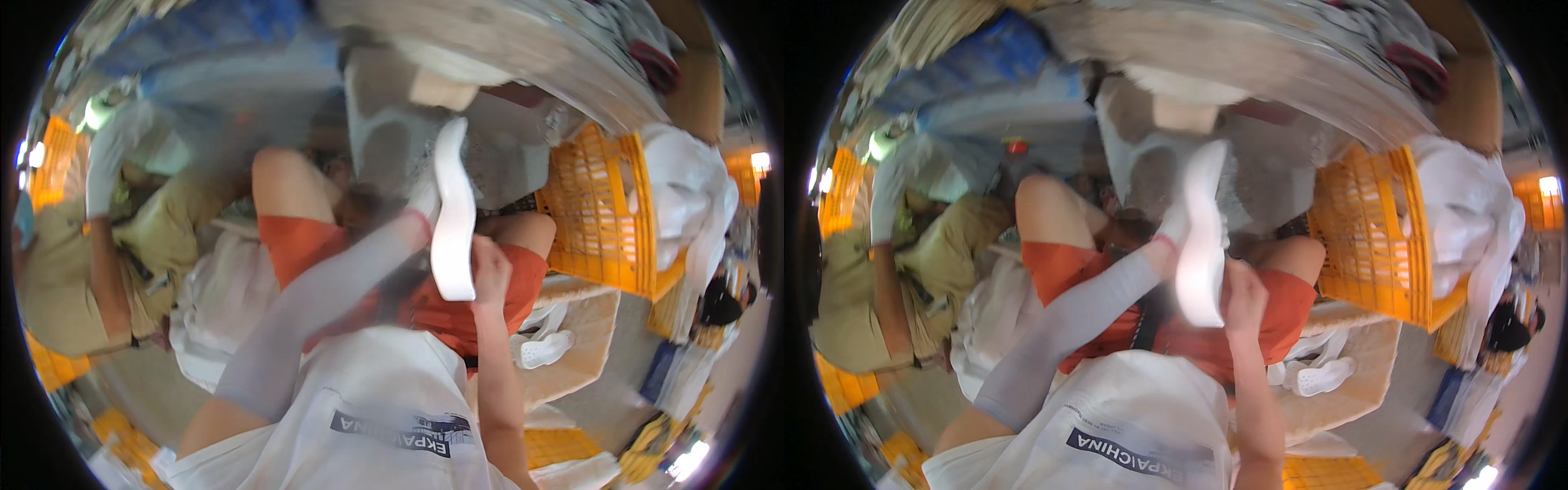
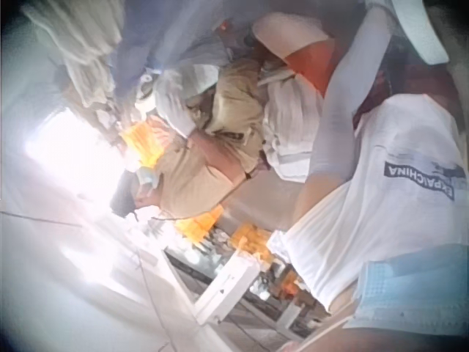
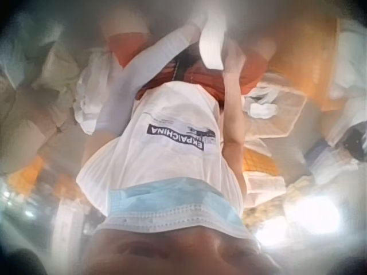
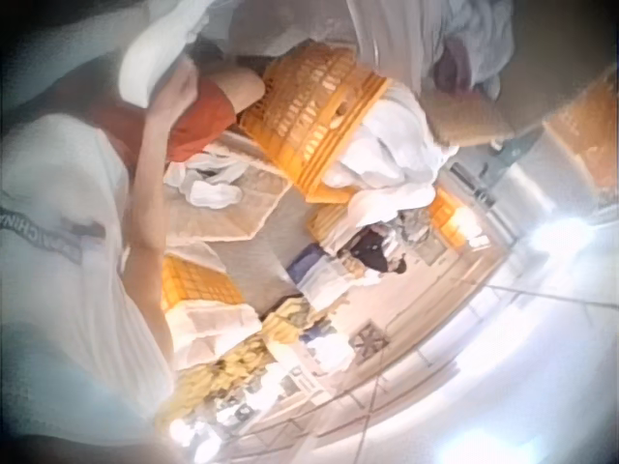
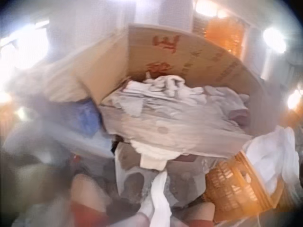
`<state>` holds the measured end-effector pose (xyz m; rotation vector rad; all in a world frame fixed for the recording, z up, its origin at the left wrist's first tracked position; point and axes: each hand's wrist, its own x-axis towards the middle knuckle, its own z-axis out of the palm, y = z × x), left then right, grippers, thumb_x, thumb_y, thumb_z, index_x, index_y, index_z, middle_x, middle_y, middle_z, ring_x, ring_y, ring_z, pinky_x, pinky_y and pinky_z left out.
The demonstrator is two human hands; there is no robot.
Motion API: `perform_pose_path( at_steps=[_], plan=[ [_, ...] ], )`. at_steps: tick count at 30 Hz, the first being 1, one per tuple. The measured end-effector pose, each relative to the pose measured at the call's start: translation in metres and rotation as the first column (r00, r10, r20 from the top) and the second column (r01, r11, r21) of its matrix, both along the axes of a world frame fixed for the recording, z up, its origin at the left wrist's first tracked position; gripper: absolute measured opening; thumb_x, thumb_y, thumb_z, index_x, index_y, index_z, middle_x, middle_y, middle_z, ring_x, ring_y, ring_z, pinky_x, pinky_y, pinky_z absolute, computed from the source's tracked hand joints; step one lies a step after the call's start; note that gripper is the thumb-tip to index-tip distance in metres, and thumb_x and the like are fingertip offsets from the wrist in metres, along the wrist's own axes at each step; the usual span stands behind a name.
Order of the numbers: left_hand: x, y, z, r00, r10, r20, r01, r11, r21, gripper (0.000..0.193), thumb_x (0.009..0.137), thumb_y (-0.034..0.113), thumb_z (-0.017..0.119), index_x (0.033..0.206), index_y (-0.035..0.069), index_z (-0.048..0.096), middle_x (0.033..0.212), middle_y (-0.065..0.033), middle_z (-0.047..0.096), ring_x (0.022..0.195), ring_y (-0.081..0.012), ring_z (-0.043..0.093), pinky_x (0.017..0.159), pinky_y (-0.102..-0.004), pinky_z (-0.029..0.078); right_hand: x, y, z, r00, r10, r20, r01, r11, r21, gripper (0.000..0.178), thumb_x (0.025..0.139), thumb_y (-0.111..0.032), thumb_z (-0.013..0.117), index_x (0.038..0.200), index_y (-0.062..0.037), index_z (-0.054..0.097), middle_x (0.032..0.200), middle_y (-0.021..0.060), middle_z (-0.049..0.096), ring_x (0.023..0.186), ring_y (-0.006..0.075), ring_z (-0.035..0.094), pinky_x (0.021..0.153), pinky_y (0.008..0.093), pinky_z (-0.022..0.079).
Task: The person sits on the floor and repeatedly rubs white slippers against a rotating brush to clean them. They handle the slippers one at a time, turning them over to clean different sides, then place them into a yellow basket.
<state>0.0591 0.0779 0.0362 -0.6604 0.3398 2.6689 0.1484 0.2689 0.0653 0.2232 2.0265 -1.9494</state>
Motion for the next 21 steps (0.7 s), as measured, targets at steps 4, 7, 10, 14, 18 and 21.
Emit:
perform_pose_path(
  at_steps=[4,7,10,14,18,21],
  plan=[
    [-0.039,-0.021,-0.001,0.911,0.4,0.1,-0.351,0.879,-0.322,0.055,0.107,0.058,0.041,0.109,0.008,0.065,0.097,-0.0103,0.069,0.086,-0.0244,0.068,0.081,-0.0405,0.057,-0.01,-0.063,0.079,0.902,0.388,-0.188,-0.289,0.867,0.405,0.048,0.092,-0.019,0.077,0.13,0.0061,0.061,0.121,0.0222,0.069,0.12,0.0287,0.065,0.104,0.0405,0.048],
    [-0.064,-0.054,0.021,0.915,0.322,0.242,-0.161,0.843,-0.513,0.065,0.103,0.064,0.043,0.117,0.005,0.065,0.108,-0.0117,0.071,0.095,-0.0261,0.068,0.088,-0.0439,0.056,-0.05,-0.123,0.116,0.881,0.334,-0.335,-0.133,0.855,0.502,0.035,0.088,-0.018,0.083,0.106,0.0035,0.061,0.088,0.018,0.072,0.083,0.0273,0.073,0.074,0.038,0.057],
    [-0.059,-0.063,0.038,0.98,0.145,0.136,-0.096,0.945,-0.313,0.061,0.104,0.06,0.045,0.122,0.005,0.064,0.108,-0.0115,0.07,0.095,-0.0251,0.068,0.085,-0.0439,0.057,-0.057,-0.129,0.12,0.78,0.355,-0.516,-0.103,0.885,0.453,0.028,0.091,-0.016,0.078,0.098,0.0027,0.059,0.078,0.0186,0.069,0.067,0.0273,0.07,0.063,0.0386,0.055],
    [-0.003,-0.021,0.04,0.976,0.183,-0.119,-0.203,0.563,-0.801,0.056,0.106,0.056,0.043,0.121,0.005,0.061,0.098,-0.0119,0.07,0.084,-0.0239,0.07,0.077,-0.0421,0.059,0.007,-0.054,0.069,0.636,0.399,-0.66,-0.168,0.907,0.387,0.031,0.083,-0.002,0.082,0.106,0.0039,0.063,0.108,0.0175,0.073,0.095,0.0239,0.072,0.082,0.0351,0.056],
    [0.039,-0.006,0.048,0.983,-0.067,-0.171,-0.15,0.246,-0.958,0.031,0.109,0.032,0.047,0.127,0.006,0.053,0.097,-0.0095,0.07,0.085,-0.0208,0.071,0.074,-0.0345,0.059,0.06,-0.004,0.027,0.761,0.395,-0.514,-0.171,0.887,0.429,0.037,0.084,0.0,0.082,0.112,0.0044,0.059,0.108,0.0169,0.071,0.093,0.0217,0.07,0.082,0.0337,0.055],
    [0.033,-0.013,0.068,0.978,0.012,-0.206,-0.197,0.358,-0.913,0.031,0.107,0.036,0.054,0.117,0.008,0.059,0.096,-0.0069,0.069,0.084,-0.0201,0.07,0.076,-0.0343,0.058,0.048,-0.012,0.03,0.759,0.395,-0.518,-0.169,0.887,0.429,0.037,0.084,0.0,0.082,0.111,0.005,0.058,0.104,0.0153,0.072,0.09,0.0205,0.07,0.081,0.0329,0.055]
  ],
)
